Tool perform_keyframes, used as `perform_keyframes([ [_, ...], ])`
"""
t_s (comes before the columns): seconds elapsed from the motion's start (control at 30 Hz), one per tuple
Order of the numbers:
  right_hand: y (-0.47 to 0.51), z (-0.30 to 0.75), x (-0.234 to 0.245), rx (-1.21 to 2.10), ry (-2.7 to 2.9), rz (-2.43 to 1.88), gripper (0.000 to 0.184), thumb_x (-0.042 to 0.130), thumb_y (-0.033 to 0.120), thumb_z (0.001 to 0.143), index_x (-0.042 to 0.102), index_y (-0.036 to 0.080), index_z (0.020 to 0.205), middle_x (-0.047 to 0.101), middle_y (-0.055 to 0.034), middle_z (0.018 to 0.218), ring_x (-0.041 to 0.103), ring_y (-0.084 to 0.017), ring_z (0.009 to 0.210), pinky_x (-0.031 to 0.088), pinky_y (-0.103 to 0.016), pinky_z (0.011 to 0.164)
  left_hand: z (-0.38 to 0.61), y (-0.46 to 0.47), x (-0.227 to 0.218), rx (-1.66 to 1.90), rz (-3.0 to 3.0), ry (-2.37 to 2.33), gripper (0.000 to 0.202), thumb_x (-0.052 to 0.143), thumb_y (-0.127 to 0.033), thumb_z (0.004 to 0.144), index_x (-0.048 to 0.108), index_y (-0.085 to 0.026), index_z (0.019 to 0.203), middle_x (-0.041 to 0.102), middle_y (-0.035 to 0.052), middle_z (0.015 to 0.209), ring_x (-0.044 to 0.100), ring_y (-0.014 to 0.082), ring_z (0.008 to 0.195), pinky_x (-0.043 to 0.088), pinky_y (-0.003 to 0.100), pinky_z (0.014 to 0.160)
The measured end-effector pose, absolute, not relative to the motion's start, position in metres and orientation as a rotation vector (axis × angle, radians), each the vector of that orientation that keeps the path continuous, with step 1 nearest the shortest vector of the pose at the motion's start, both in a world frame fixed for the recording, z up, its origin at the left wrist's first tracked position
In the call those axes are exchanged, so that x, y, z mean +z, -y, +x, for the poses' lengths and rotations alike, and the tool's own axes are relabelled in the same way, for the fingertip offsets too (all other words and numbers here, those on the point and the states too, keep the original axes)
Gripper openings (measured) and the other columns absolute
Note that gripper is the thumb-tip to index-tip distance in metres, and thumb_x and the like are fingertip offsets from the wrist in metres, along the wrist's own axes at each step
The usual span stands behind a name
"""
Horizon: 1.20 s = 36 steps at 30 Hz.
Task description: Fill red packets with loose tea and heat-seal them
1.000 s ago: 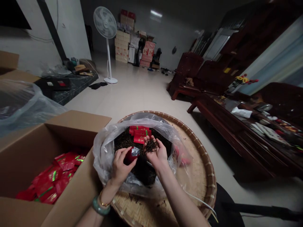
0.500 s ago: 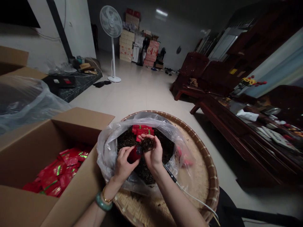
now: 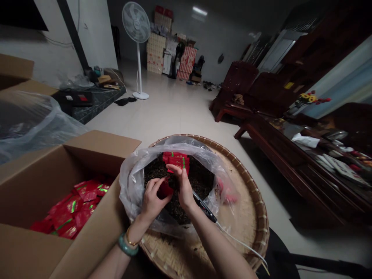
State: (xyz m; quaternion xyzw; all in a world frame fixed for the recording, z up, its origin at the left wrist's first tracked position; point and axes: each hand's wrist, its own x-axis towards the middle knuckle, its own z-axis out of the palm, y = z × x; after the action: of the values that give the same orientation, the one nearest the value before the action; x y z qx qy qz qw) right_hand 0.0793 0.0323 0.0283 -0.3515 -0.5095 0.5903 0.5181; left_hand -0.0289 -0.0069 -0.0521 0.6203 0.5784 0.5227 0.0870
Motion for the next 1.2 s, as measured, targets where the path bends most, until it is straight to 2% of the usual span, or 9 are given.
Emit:
perform_keyframes([
  [0.2, -0.033, 0.101, 0.03, 1.554, 1.337, -0.887, 0.057, 0.042, 0.067, 0.082, 0.056, 0.028, 0.122, 0.05, -0.002, 0.135, 0.034, -0.019, 0.134, 0.016, -0.041, 0.114, -0.03, 0.008, -0.05, 1.547, 1.84, -1.727, 0.049, 0.067, -0.026, 0.073, 0.055, -0.023, 0.121, 0.055, 0.0074, 0.101, 0.057, 0.0234, 0.094, 0.05, 0.039, 0.083],
  [0.3, -0.03, 0.119, 0.034, 1.434, 1.566, -0.973, 0.058, 0.068, 0.046, 0.073, 0.053, 0.03, 0.126, 0.049, -0.0042, 0.135, 0.043, -0.023, 0.125, 0.028, -0.042, 0.107, -0.03, 0.009, -0.049, 1.546, 1.82, -1.73, 0.051, 0.068, -0.025, 0.071, 0.056, -0.024, 0.121, 0.055, 0.007, 0.101, 0.057, 0.0232, 0.093, 0.051, 0.039, 0.083],
  [0.37, -0.027, 0.127, 0.035, 1.287, 1.744, -0.989, 0.059, 0.074, 0.032, 0.068, 0.056, 0.03, 0.124, 0.052, -0.0058, 0.13, 0.055, -0.022, 0.103, 0.043, -0.038, 0.092, -0.03, 0.009, -0.049, 1.536, 1.822, -1.721, 0.052, 0.068, -0.026, 0.071, 0.056, -0.024, 0.121, 0.055, 0.0069, 0.101, 0.058, 0.0234, 0.094, 0.051, 0.039, 0.083],
  [0.47, -0.025, 0.128, 0.036, 1.093, 1.862, -0.997, 0.034, 0.067, 0.024, 0.074, 0.066, 0.028, 0.108, 0.062, -0.0054, 0.104, 0.056, -0.017, 0.076, 0.047, -0.03, 0.07, -0.03, 0.009, -0.049, 1.536, 1.84, -1.72, 0.051, 0.068, -0.028, 0.072, 0.056, -0.022, 0.121, 0.056, 0.0071, 0.1, 0.058, 0.0234, 0.094, 0.051, 0.039, 0.083],
  [0.6, -0.029, 0.122, 0.039, 0.902, 1.952, -1.048, 0.019, 0.057, 0.02, 0.08, 0.069, 0.024, 0.095, 0.06, -0.0036, 0.085, 0.054, -0.015, 0.067, 0.045, -0.028, 0.063, -0.029, 0.009, -0.049, 1.533, 1.836, -1.733, 0.051, 0.067, -0.023, 0.073, 0.054, -0.023, 0.122, 0.054, 0.0066, 0.101, 0.057, 0.0225, 0.094, 0.051, 0.038, 0.083],
  [0.87, -0.033, 0.116, 0.057, 0.539, 2.397, -1.257, 0.014, 0.059, 0.011, 0.076, 0.066, 0.021, 0.082, 0.053, -0.0048, 0.086, 0.054, -0.019, 0.08, 0.044, -0.031, 0.07, -0.03, 0.009, -0.049, 1.499, 1.875, -1.722, 0.051, 0.068, -0.022, 0.071, 0.054, -0.021, 0.121, 0.054, 0.0075, 0.101, 0.056, 0.023, 0.094, 0.05, 0.039, 0.083],
  [0.93, -0.034, 0.115, 0.06, 0.58, 2.404, -1.245, 0.016, 0.061, 0.013, 0.076, 0.063, 0.021, 0.09, 0.054, -0.0054, 0.093, 0.055, -0.019, 0.084, 0.046, -0.031, 0.073, -0.03, 0.009, -0.049, 1.509, 1.879, -1.717, 0.049, 0.067, -0.023, 0.073, 0.055, -0.02, 0.12, 0.054, 0.0077, 0.101, 0.056, 0.0231, 0.094, 0.05, 0.039, 0.083],
  [1.03, -0.035, 0.115, 0.06, 0.737, 2.354, -1.165, 0.033, 0.06, 0.012, 0.076, 0.054, 0.019, 0.108, 0.057, -0.0071, 0.105, 0.057, -0.019, 0.091, 0.047, -0.032, 0.08, -0.03, 0.009, -0.049, 1.51, 1.881, -1.708, 0.047, 0.066, -0.024, 0.074, 0.055, -0.019, 0.119, 0.054, 0.0079, 0.101, 0.056, 0.0231, 0.094, 0.05, 0.039, 0.083],
  [1.2, -0.035, 0.12, 0.061, 0.844, 2.329, -1.056, 0.033, 0.056, 0.008, 0.075, 0.059, 0.019, 0.105, 0.064, -0.0052, 0.096, 0.06, -0.017, 0.086, 0.048, -0.03, 0.079, -0.031, 0.01, -0.05, 1.492, 1.871, -1.702, 0.05, 0.068, -0.024, 0.073, 0.054, -0.02, 0.12, 0.053, 0.0076, 0.102, 0.055, 0.0231, 0.095, 0.05, 0.039, 0.084],
])
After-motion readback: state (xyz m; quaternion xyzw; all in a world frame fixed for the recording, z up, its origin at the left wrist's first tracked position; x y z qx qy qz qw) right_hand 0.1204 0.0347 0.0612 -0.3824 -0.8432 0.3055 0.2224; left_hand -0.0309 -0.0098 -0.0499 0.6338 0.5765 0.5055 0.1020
